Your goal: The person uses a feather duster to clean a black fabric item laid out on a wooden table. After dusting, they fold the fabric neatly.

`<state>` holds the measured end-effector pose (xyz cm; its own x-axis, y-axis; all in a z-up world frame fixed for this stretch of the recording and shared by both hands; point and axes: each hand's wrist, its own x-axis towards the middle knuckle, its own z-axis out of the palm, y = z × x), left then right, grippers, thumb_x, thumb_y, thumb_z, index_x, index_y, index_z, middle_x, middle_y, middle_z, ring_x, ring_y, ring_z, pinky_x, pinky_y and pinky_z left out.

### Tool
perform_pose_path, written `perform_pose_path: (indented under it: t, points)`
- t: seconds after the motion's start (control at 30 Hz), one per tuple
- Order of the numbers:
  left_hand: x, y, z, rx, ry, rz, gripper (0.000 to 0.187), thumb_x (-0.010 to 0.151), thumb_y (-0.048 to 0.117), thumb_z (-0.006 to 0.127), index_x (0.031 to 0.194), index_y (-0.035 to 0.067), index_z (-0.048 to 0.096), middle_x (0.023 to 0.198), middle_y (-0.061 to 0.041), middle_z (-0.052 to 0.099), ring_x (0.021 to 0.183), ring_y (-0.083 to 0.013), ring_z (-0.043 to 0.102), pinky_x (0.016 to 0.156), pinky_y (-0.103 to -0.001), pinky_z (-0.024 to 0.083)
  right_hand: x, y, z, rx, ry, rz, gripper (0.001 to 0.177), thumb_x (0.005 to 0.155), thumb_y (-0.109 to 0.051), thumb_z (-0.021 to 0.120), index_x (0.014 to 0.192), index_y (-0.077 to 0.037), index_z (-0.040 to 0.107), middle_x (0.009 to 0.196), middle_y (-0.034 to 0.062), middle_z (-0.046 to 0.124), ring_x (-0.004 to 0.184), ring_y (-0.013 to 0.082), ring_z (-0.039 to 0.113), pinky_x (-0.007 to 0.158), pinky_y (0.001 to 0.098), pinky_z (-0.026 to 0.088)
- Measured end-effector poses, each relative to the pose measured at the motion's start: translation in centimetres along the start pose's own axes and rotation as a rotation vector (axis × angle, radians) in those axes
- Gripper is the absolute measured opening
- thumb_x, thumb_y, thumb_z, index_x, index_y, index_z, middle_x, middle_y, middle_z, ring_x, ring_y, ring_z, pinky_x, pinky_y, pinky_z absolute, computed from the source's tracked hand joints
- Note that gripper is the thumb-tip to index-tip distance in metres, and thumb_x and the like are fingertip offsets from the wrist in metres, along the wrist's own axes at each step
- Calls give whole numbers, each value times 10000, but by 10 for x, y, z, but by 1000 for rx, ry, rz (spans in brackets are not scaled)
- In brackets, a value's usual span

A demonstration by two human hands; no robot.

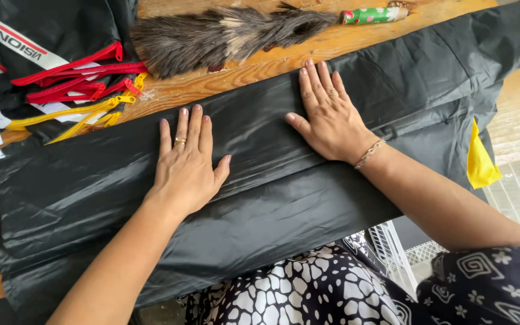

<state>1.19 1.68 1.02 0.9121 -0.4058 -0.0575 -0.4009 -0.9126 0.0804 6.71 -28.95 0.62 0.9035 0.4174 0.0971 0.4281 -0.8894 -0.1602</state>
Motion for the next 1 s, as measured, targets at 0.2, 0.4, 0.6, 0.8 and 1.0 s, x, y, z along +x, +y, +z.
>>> perform_pose_path:
  t: [0.2, 0.4, 0.6, 0.8, 1.0]
  points:
    - [57, 52, -31, -265, 233, 22, 767, 1037, 429, 434, 1521, -158, 340, 1627, -384, 185, 1528, -532, 112, 1212, -662, 57, 12, -51, 15, 60, 151, -22, 777, 1101, -370, 513, 1630, 85, 171, 1686, 314, 116, 1566, 456, 96, 1275, 559, 113]
    - [50, 48, 2, -334, 144, -9, 866, 1049, 555, 340, 1578, -116, 199, 1670, -343, 75, 1549, -507, 2, 1226, -643, -58, -2, -74, 19, 53, 41, -112, 789, 1048, -456, 445, 1637, 11, 207, 1713, 220, 125, 1586, 382, 68, 1285, 513, 71]
    - [20, 27, -10, -137, 58, -36, 951, 989, 576, 469, 1576, -123, 204, 1671, -342, 68, 1548, -505, -4, 1220, -663, -66, -16, -18, -6, -53, -49, 15, 917, 1018, -600, 458, 1618, 59, 242, 1697, 265, 159, 1568, 435, 116, 1264, 556, 96]
    - [17, 27, -16, -87, 59, -82, 913, 983, 551, 460, 1508, -183, 325, 1665, -375, 56, 1535, -536, -49, 1171, -710, -99, -29, -44, -22, -45, -5, 43, 915, 1022, -547, 502, 1577, 145, 279, 1660, 353, 171, 1547, 498, 115, 1252, 579, 104]
    - [52, 63, 7, -314, 133, -29, 876, 1053, 572, 319, 1596, -101, 178, 1677, -330, 14, 1544, -502, -68, 1186, -694, -114, -26, -75, 13, 34, 39, -201, 820, 1035, -473, 457, 1617, 56, 225, 1697, 284, 95, 1576, 447, 61, 1258, 578, 108]
